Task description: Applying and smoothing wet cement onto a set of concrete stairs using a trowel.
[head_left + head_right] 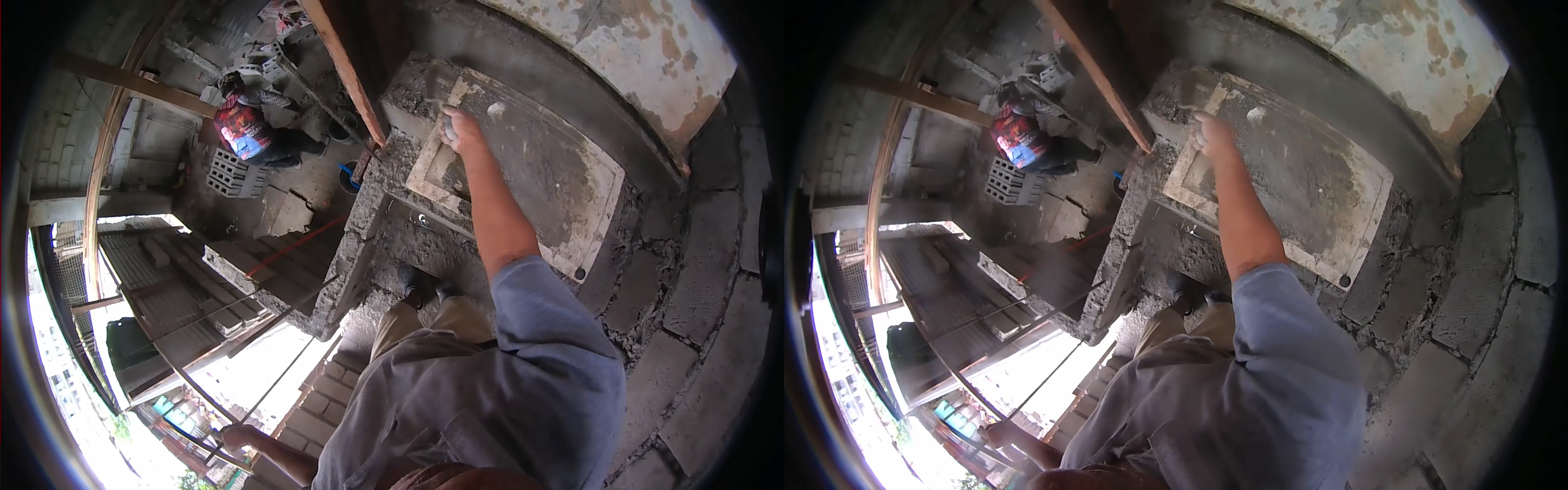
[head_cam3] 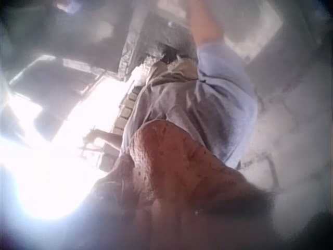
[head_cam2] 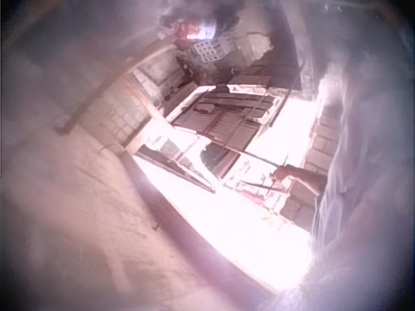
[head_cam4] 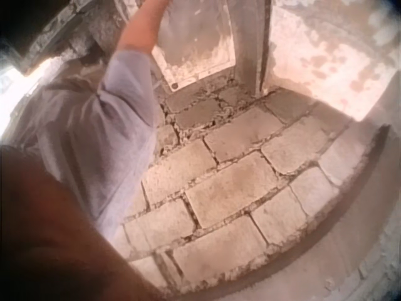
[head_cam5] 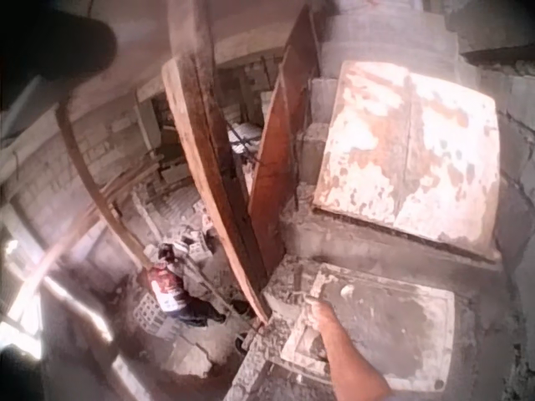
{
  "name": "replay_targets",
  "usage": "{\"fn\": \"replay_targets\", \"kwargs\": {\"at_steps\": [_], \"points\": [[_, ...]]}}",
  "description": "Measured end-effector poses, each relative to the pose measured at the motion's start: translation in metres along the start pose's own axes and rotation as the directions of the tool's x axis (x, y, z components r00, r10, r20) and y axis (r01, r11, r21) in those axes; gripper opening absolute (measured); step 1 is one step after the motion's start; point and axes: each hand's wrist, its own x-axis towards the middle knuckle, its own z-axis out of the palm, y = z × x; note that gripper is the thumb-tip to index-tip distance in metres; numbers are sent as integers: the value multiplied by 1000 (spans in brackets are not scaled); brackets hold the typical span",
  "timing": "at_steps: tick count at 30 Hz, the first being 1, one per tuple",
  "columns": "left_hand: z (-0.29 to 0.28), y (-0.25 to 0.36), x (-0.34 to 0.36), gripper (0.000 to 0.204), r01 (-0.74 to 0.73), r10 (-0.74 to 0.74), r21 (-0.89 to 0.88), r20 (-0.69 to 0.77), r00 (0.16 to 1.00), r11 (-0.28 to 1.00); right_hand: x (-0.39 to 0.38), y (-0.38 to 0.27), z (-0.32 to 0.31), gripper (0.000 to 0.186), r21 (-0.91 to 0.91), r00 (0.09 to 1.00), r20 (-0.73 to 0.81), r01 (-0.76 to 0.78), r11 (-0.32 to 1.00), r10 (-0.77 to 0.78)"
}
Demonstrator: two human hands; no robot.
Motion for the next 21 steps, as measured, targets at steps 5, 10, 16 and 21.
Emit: {"fn": "replay_targets", "kwargs": {"at_steps": [5, 10, 16, 21], "points": [[1, -7, -1, 21, -5, 5, 7, 2, 1000, 1000, 42, -13, 47, 13, 122, 990, 86, -121, 985, 111], [6, -3, -5, 21, 3, -3, -1, -11, 1000, 1000, 84, -21, 33, 15, 359, 990, 61, -141, 923, 127], [11, 0, -5, 20, 18, -18, 8, -13, 1000, 1000, 52, 15, 49, 17, 472, 992, -114, 94, 877, -45], [13, -11, -4, 21, 33, -33, 6, -15, 999, 999, 39, 14, 64, 18, 338, 987, 162, -70, 938, 15]]}}
